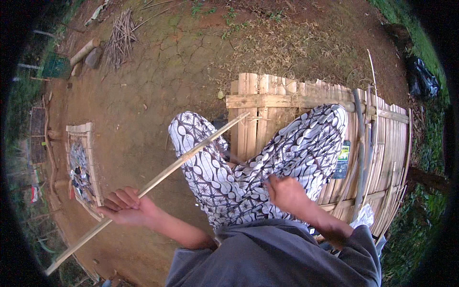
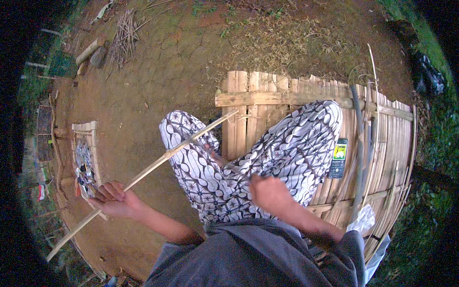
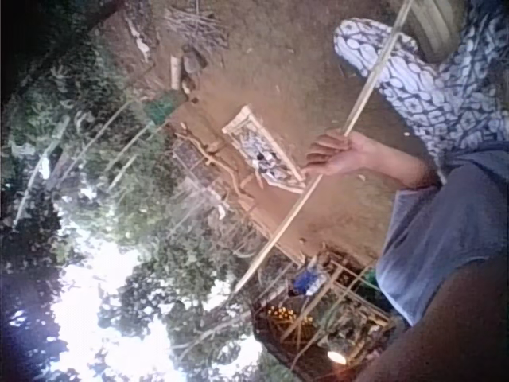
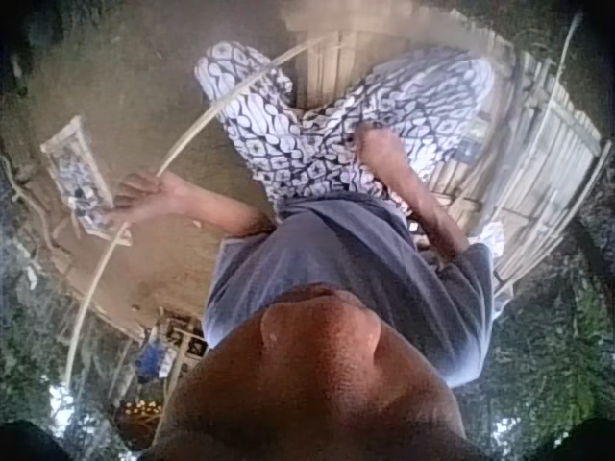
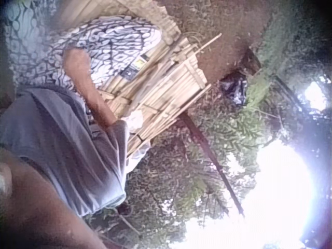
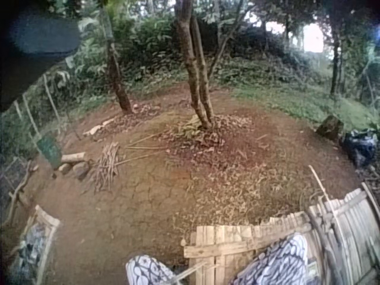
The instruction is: The person sits on a bamboo mat and uses a large knife to shave and smooth a long bamboo stick. They repeatedly scrape the blade along the stick's length to remove the outer layer and refine its shape.
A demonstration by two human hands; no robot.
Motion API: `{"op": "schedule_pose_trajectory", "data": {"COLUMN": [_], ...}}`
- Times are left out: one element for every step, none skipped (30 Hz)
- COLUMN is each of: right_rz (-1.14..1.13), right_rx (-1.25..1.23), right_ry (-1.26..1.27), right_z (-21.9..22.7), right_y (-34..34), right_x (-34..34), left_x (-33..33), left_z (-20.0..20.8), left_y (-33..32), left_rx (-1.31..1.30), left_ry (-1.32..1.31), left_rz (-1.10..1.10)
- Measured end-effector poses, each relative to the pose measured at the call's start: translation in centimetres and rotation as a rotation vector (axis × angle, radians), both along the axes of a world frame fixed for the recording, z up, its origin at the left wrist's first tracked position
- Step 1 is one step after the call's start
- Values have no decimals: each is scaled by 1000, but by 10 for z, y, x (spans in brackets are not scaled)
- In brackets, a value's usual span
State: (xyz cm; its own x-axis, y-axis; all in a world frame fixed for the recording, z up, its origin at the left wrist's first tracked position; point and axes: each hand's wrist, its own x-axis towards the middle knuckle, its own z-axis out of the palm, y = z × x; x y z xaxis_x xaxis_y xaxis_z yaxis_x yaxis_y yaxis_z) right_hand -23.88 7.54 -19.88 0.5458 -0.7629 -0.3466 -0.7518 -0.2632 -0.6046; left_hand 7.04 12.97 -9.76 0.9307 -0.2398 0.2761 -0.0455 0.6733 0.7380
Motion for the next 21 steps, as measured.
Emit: {"op": "schedule_pose_trajectory", "data": {"right_rz": [-63,-129,-125,-121,-117,-91,-65,-29,-15,-2,11,-25,-58,-92,-99,-104,-110,-92,-74,-59,-28], "right_rx": [5,6,-7,-21,-17,13,41,68,62,55,49,35,24,7,-18,-42,-13,-17,-21,-56,-4], "right_ry": [33,75,70,66,66,37,7,-27,-5,18,32,63,95,125,164,201,223,182,140,85,40], "right_z": [-29,-32,-32,-30,-20,-10,0,7,12,15,14,-3,-35,-53,-43,-28,-20,-13,-8,-2,5], "right_y": [-10,-23,-25,-25,-21,-16,-8,-3,-1,0,2,0,-6,-14,-28,-38,-38,-28,-18,-18,-11], "right_x": [-14,-17,-17,-15,-10,-2,7,9,8,7,8,0,-16,-25,-25,-25,-19,-14,-9,-1,4], "left_x": [2,2,2,3,2,4,7,8,8,10,11,13,13,13,12,10,-5,-12,-10,-2,2], "left_z": [1,-2,-4,-4,-3,-2,-3,-2,-2,-3,-6,-8,-8,-8,-7,-5,6,13,10,5,1], "left_y": [4,5,5,4,5,2,0,0,0,1,3,5,8,10,8,4,-10,-15,-8,-7,-4], "left_rx": [-13,-31,-49,-61,-56,-58,-58,-59,-60,-47,-33,-19,-23,-31,-45,-14,12,72,99,93,97], "left_ry": [15,39,64,57,55,50,45,36,27,3,-29,-56,-58,-63,-66,23,119,216,169,115,64], "left_rz": [1,-1,-4,-8,-13,-26,-47,-58,-70,-64,-59,-56,-87,-119,-145,24,199,358,302,243,190]}}
